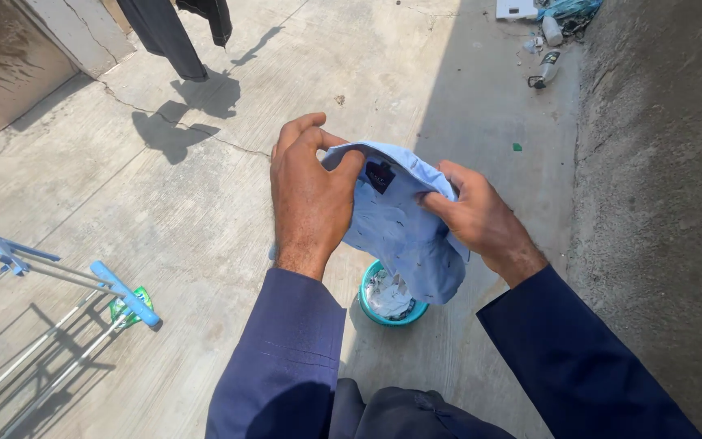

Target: Hang up washed clothes on a drying rack outdoors.

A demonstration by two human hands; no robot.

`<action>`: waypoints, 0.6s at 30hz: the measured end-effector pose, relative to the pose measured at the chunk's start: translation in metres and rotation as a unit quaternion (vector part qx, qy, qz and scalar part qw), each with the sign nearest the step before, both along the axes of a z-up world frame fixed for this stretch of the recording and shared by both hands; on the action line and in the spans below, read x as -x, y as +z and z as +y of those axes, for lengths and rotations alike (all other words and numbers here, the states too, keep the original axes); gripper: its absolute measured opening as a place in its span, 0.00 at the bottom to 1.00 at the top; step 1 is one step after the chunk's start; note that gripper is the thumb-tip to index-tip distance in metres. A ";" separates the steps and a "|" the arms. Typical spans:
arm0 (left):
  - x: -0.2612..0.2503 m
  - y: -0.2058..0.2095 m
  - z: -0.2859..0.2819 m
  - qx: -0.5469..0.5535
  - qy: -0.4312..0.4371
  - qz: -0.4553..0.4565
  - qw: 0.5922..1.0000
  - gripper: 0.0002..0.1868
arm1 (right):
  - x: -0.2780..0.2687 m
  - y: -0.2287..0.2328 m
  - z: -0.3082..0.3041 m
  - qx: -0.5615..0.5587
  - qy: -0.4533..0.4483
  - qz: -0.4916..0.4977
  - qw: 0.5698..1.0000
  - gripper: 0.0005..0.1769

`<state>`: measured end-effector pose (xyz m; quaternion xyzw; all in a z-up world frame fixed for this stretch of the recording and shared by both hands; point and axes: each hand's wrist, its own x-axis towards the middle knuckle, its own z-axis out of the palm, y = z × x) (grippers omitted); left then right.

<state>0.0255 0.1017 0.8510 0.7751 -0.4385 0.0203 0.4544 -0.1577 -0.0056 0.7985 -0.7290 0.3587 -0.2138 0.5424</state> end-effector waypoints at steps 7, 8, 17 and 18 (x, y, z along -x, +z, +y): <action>-0.008 0.020 0.035 0.033 -0.095 0.205 0.973 0.18 | -0.036 0.049 0.033 -0.043 0.138 -0.077 0.987 0.14; -0.007 0.019 0.042 -0.030 -0.102 0.224 0.969 0.25 | -0.038 0.050 0.039 -0.033 0.137 -0.037 0.989 0.13; -0.053 0.030 0.093 -0.039 -0.044 0.255 0.965 0.14 | -0.094 0.058 0.061 -0.037 0.162 0.003 0.986 0.14; -0.061 0.027 0.099 0.032 -0.064 0.258 0.963 0.15 | -0.099 0.056 0.062 -0.020 0.170 0.020 0.985 0.17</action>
